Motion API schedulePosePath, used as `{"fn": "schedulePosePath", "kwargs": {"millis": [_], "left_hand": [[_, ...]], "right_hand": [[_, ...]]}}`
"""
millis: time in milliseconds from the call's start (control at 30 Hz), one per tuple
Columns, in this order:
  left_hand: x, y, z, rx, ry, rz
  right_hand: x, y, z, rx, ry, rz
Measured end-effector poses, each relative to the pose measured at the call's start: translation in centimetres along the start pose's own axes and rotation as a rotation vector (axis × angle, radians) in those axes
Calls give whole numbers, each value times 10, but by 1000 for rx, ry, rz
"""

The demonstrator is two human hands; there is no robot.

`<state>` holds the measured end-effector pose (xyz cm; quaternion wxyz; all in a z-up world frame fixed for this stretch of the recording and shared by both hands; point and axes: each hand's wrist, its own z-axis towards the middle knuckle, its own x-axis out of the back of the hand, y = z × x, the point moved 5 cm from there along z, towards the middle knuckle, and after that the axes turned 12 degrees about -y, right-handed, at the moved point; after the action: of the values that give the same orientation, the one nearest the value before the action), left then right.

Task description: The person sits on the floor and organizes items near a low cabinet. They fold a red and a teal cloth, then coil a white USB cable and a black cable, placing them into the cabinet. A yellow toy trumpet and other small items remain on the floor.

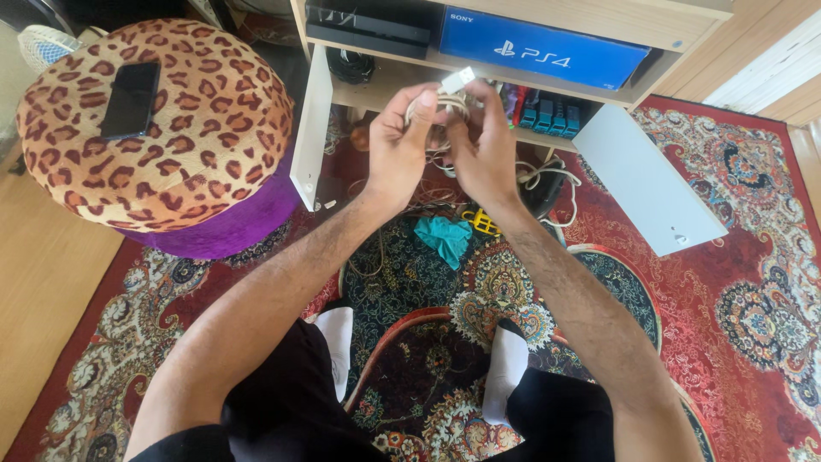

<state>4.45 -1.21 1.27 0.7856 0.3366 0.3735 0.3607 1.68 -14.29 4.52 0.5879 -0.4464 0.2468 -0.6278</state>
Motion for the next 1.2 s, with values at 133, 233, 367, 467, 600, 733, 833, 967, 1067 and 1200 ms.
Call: {"fn": "schedulePosePath", "kwargs": {"millis": [133, 233, 367, 467, 600, 733, 833, 967, 1067, 1200], "left_hand": [[6, -6, 4, -27, 19, -84], [16, -11, 7, -2, 30, -155], [21, -19, 9, 75, 26, -333], [24, -16, 11, 127, -10, -448], [23, -7, 9, 261, 11, -507], [13, 2, 8, 314, -229, -136], [14, 1, 7, 336, -243, -277], [16, 1, 8, 284, -236, -406], [13, 6, 7, 263, -259, -359], [5, 8, 2, 306, -255, -243]], "right_hand": [[-2, 11, 3, -179, 0, 95], [-1, 25, 5, -331, 27, 631], [2, 38, 10, -474, 14, 805], [5, 42, 12, -526, -67, 915], [12, 42, 11, -564, -150, 938], [16, 42, 8, -613, -230, 826], [14, 39, 8, -609, -274, 832], [9, 30, 11, -584, -338, 889], [11, 20, 10, -532, -430, 863], [13, 21, 8, -514, -433, 790]]}}
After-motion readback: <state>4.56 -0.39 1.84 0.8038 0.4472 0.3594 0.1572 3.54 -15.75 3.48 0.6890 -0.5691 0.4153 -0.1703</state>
